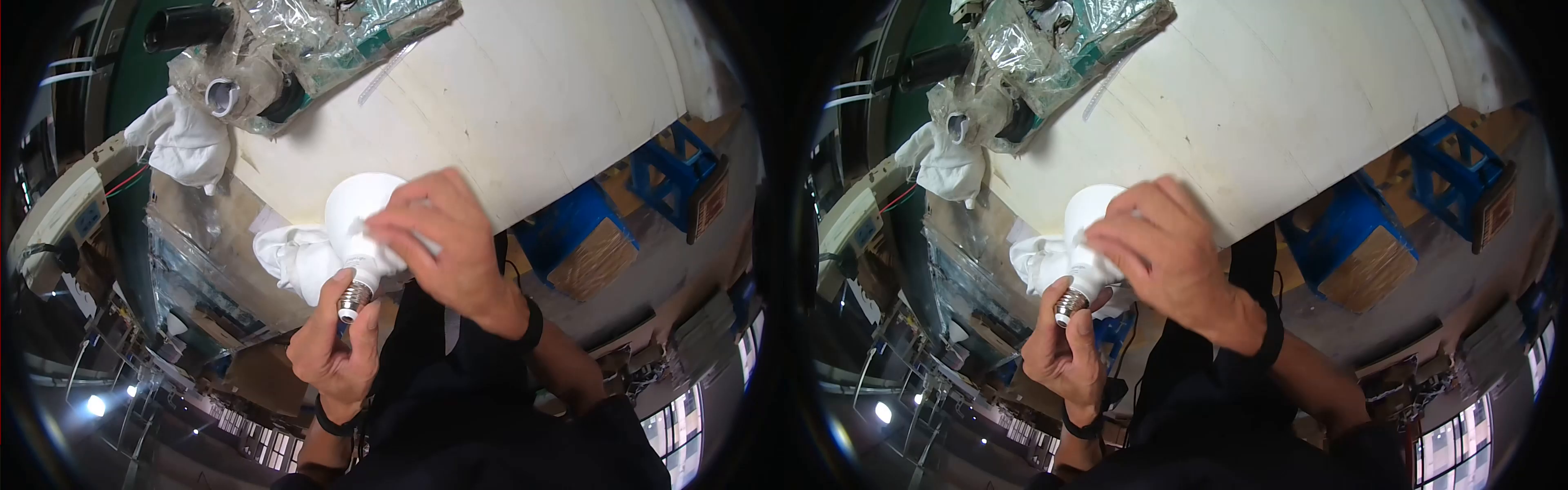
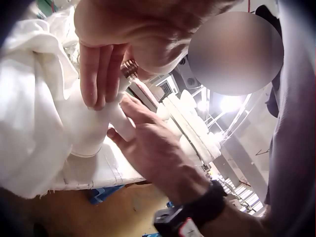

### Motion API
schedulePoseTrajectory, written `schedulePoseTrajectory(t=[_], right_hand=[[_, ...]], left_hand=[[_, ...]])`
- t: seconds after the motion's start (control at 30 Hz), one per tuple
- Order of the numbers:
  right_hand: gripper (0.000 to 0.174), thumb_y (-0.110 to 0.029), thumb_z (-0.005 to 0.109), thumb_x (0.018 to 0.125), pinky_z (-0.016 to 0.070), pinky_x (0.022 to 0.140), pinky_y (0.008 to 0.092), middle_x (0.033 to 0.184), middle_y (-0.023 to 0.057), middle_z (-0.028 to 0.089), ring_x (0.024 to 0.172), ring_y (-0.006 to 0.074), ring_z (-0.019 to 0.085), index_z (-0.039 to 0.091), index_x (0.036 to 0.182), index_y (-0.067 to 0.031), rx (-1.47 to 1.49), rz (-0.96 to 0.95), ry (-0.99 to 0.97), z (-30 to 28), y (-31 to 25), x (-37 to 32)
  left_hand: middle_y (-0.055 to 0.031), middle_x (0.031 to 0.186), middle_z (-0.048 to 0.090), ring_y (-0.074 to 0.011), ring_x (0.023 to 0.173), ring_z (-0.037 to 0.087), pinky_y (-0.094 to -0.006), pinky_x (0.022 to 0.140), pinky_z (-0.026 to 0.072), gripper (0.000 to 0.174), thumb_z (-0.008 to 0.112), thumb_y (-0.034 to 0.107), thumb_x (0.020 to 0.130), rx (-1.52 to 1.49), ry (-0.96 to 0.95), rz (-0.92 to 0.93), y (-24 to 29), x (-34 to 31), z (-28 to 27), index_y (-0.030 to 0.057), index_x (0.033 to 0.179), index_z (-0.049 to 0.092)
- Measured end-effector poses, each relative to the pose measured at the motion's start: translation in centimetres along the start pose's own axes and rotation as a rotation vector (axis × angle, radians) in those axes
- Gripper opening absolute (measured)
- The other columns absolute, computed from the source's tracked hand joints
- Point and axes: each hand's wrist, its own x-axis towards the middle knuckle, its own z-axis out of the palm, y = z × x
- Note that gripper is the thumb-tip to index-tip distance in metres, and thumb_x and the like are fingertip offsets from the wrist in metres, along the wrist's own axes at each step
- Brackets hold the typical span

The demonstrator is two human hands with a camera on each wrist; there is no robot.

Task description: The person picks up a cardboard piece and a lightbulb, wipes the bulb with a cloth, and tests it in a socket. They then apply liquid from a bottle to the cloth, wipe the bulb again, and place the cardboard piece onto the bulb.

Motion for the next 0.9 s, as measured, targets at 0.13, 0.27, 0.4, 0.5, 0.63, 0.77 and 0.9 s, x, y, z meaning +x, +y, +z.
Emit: schedulePoseTrajectory(t=[0.13, 0.27, 0.4, 0.5, 0.63, 0.77, 0.9], right_hand=[[0.013, 0.000, 0.079, 0.079, 0.0501, 0.075, 0.0390, 0.090, 0.0069, 0.062, 0.084, 0.0273, 0.059, 0.074, 0.089, -0.0063, -0.084, 0.051, 0.127, 0.3, 1.3, 1.5], [0.016, -0.001, 0.080, 0.077, 0.0486, 0.071, 0.0375, 0.089, 0.0067, 0.062, 0.085, 0.0264, 0.060, 0.071, 0.089, -0.0060, -0.014, -0.091, 0.017, 0.5, 0.9, 0.5], [0.011, -0.007, 0.074, 0.075, 0.0470, 0.072, 0.0359, 0.088, 0.0047, 0.061, 0.082, 0.0251, 0.058, 0.069, 0.084, -0.0081, -0.312, -0.134, 0.075, -0.4, 1.6, 2.0], [0.010, -0.009, 0.072, 0.075, 0.0451, 0.074, 0.0368, 0.089, 0.0034, 0.061, 0.084, 0.0241, 0.057, 0.070, 0.085, -0.0097, -0.016, -0.043, 0.111, 0.7, -0.9, 1.1], [0.012, -0.006, 0.078, 0.074, 0.0425, 0.074, 0.0383, 0.088, 0.0005, 0.062, 0.085, 0.0225, 0.058, 0.072, 0.084, -0.0120, -0.513, -0.208, 0.082, -1.2, 2.9, 2.0], [0.016, 0.001, 0.078, 0.078, 0.0463, 0.073, 0.0367, 0.088, 0.0038, 0.064, 0.084, 0.0248, 0.060, 0.074, 0.089, -0.0091, -0.366, -0.140, 0.182, -2.5, 1.7, 2.6], [0.019, 0.004, 0.079, 0.079, 0.0501, 0.072, 0.0371, 0.090, 0.0081, 0.065, 0.085, 0.0274, 0.062, 0.074, 0.095, -0.0045, -0.093, -0.056, 0.137, -1.5, -2.8, 1.9]], left_hand=[[-0.0172, 0.092, 0.078, -0.0177, 0.085, 0.075, -0.0277, 0.079, 0.0563, 0.036, 0.079, 0.002, 0.089, 0.041, 0.011, 0.083, -0.2, 0.4, 0.5, -0.0076, 0.123, 0.070], [-0.0175, 0.094, 0.078, -0.0176, 0.085, 0.075, -0.0279, 0.079, 0.0563, 0.036, 0.078, 0.000, 0.089, 0.033, -0.001, 0.074, -0.5, 0.0, 0.1, -0.0071, 0.123, 0.070], [-0.0176, 0.096, 0.078, -0.0178, 0.085, 0.075, -0.0282, 0.079, 0.0563, 0.036, 0.078, -0.001, 0.089, 0.073, 0.011, 0.124, -0.7, 0.2, 0.2, -0.0072, 0.123, 0.070], [-0.0173, 0.095, 0.077, -0.0177, 0.085, 0.075, -0.0283, 0.078, 0.0563, 0.036, 0.078, -0.001, 0.088, 0.059, 0.009, 0.087, -0.2, 0.2, 0.1, -0.0073, 0.123, 0.070], [-0.0160, 0.093, 0.077, -0.0167, 0.083, 0.074, -0.0277, 0.078, 0.0560, 0.037, 0.080, -0.002, 0.086, 0.047, -0.030, 0.091, -0.4, 0.3, -0.1, -0.0059, 0.122, 0.071], [-0.0161, 0.092, 0.076, -0.0155, 0.081, 0.073, -0.0270, 0.075, 0.0557, 0.037, 0.082, -0.002, 0.085, 0.053, -0.082, 0.078, 0.3, 0.7, -0.7, -0.0044, 0.121, 0.072], [-0.0164, 0.092, 0.076, -0.0153, 0.080, 0.073, -0.0270, 0.073, 0.0555, 0.037, 0.082, -0.003, 0.085, 0.034, -0.070, 0.131, 0.0, 0.9, -0.5, -0.0048, 0.120, 0.072]])
